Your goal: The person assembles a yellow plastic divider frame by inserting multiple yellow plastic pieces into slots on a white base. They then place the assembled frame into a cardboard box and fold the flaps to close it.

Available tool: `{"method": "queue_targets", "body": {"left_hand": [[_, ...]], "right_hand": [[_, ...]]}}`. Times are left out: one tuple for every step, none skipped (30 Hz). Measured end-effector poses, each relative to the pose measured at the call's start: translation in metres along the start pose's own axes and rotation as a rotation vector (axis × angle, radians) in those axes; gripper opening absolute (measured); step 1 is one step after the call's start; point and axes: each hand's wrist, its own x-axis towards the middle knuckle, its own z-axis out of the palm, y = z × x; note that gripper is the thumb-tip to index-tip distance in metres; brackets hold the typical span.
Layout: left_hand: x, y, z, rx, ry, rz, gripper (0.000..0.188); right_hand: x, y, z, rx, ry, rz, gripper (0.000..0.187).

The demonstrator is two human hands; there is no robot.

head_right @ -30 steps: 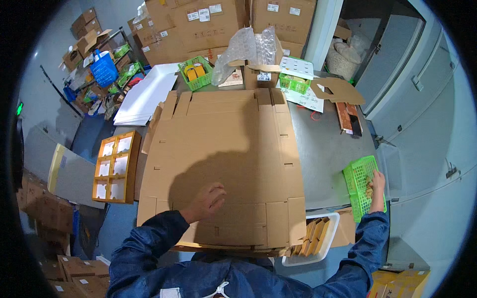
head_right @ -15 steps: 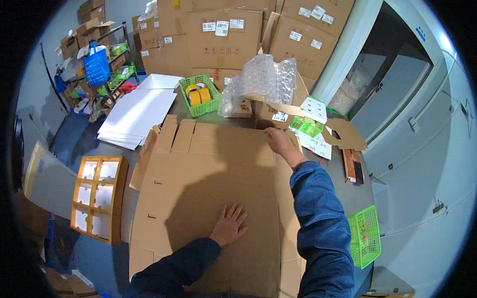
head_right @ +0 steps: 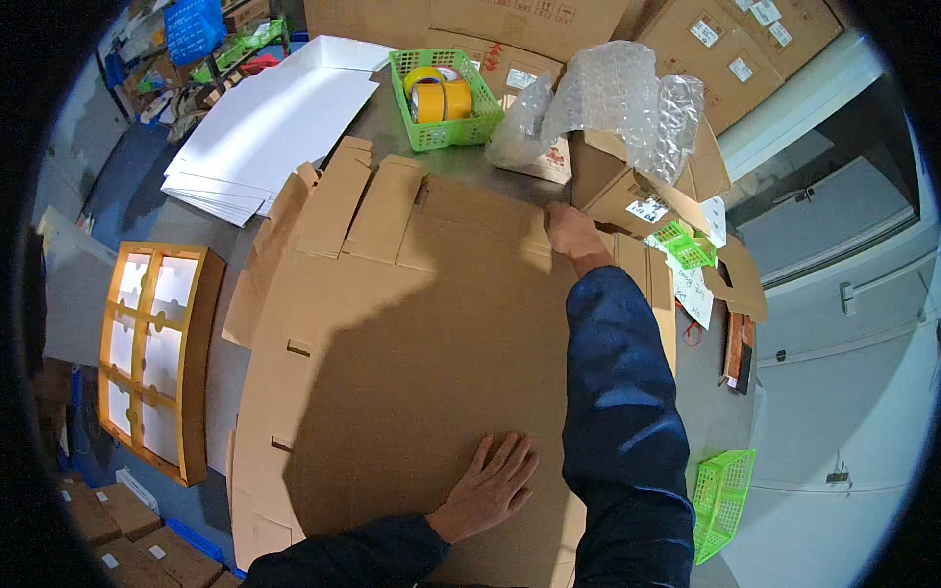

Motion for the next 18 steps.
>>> {"method": "queue_targets", "body": {"left_hand": [[0.001,-0.001,-0.004,0.001,0.006,0.001,0.053],[0.001,-0.002,-0.005,0.004,0.011,0.002,0.053],[0.002,-0.002,-0.005,-0.005,0.01,0.002,0.053],[0.002,-0.002,-0.004,-0.012,0.008,0.002,0.053],[0.002,-0.002,-0.004,-0.019,0.005,0.003,0.053],[0.003,-0.001,-0.005,-0.021,0.002,0.011,0.053],[0.004,-0.001,-0.007,-0.023,-0.003,0.021,0.053],[0.005,0.0,-0.008,-0.026,-0.008,0.033,0.054],[0.004,0.0,-0.006,-0.028,-0.001,0.022,0.054],[0.003,0.0,-0.001,-0.032,0.005,0.015,0.054],[0.002,0.0,0.001,-0.037,0.009,0.012,0.054],[0.003,0.003,0.0,-0.033,-0.002,0.019,0.055],[0.004,0.002,-0.003,-0.028,-0.013,0.02,0.055],[0.005,0.002,-0.005,-0.025,-0.027,0.022,0.055],[0.004,0.002,-0.007,-0.021,-0.008,0.011,0.055],[0.003,0.003,-0.006,-0.022,-0.002,0.006,0.055],[0.003,0.003,-0.005,-0.023,0.004,0.0,0.055],[0.003,0.004,-0.006,-0.016,-0.011,0.004,0.055]], "right_hand": [[0.001,0.0,-0.004,0.01,-0.013,-0.014,0.027],[0.002,-0.001,-0.006,0.021,-0.025,-0.028,0.028],[0.004,0.003,0.0,0.029,0.014,-0.014,0.025],[0.006,0.008,0.004,0.04,0.081,-0.047,0.024],[0.007,0.014,0.007,0.052,0.149,-0.08,0.023],[0.007,0.02,0.008,0.064,0.213,-0.111,0.022],[0.009,0.026,0.008,0.051,0.221,-0.104,0.021],[0.011,0.033,0.005,0.038,0.229,-0.093,0.019],[0.011,0.03,0.0,0.027,0.236,-0.099,0.018],[0.008,0.029,-0.005,0.058,0.228,-0.11,0.018],[0.004,0.032,-0.014,0.088,0.22,-0.117,0.017],[-0.004,0.036,-0.033,0.105,0.217,-0.119,0.017],[-0.014,0.035,-0.047,0.201,0.216,-0.199,0.019],[-0.023,0.032,-0.057,0.269,0.21,-0.188,0.022],[-0.03,0.017,-0.077,0.338,0.095,-0.157,0.024],[-0.039,0.014,-0.09,0.41,-0.024,-0.112,0.026],[-0.049,0.011,-0.097,0.416,-0.02,-0.163,0.028],[-0.061,0.006,-0.107,0.42,-0.017,-0.208,0.03]]}}
